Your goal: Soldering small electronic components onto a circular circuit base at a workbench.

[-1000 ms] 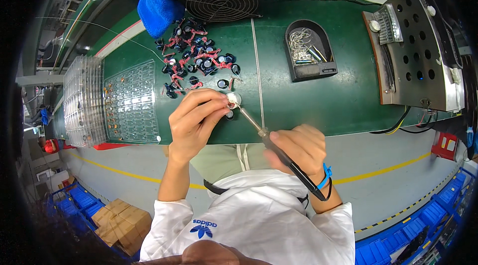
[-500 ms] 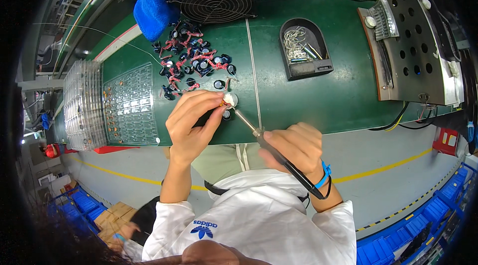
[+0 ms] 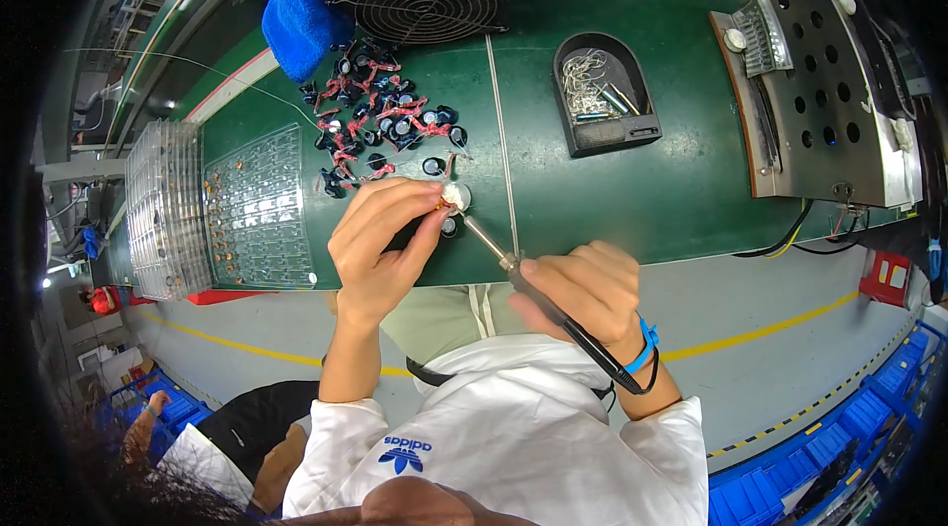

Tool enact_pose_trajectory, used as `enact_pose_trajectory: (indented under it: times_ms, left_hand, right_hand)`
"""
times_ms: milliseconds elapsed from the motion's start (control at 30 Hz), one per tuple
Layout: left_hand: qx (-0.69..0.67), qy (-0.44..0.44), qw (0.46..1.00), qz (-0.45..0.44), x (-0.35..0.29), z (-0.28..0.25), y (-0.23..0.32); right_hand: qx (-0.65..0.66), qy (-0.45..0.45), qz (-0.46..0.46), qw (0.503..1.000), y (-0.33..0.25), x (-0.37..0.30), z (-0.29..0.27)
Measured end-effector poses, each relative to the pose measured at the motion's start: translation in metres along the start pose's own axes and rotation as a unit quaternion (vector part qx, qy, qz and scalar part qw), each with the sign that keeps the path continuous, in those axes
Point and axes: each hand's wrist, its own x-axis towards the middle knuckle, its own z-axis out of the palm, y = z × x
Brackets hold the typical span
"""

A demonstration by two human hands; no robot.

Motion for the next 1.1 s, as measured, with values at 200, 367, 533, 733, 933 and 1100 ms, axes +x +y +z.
enact_pose_trajectory:
  times_ms: [200,367,533,733,933,1100]
  left_hand:
    - [0.003,0.002,1.000,0.006,0.001,0.001,-0.001]
    - [0.005,0.002,1.000,0.007,-0.001,0.000,-0.002]
    - [-0.004,0.000,1.000,0.000,-0.001,0.000,0.000]
    - [-0.031,0.004,0.999,-0.012,-0.001,0.002,0.001]
    - [-0.061,0.000,0.998,0.003,0.005,0.000,-0.001]
    - [-0.072,0.016,0.997,-0.038,-0.010,-0.013,-0.003]
  right_hand:
    - [0.013,0.006,0.008,1.000,0.000,-0.001,0.000]
    - [0.015,0.020,0.004,1.000,0.001,-0.002,0.001]
    - [0.023,0.035,0.009,0.999,0.001,-0.004,0.001]
    - [0.023,0.035,0.007,0.999,0.003,-0.002,0.000]
    - [0.015,0.048,0.036,0.998,-0.001,-0.004,-0.007]
    - [-0.061,0.093,0.144,0.983,-0.006,0.008,-0.002]
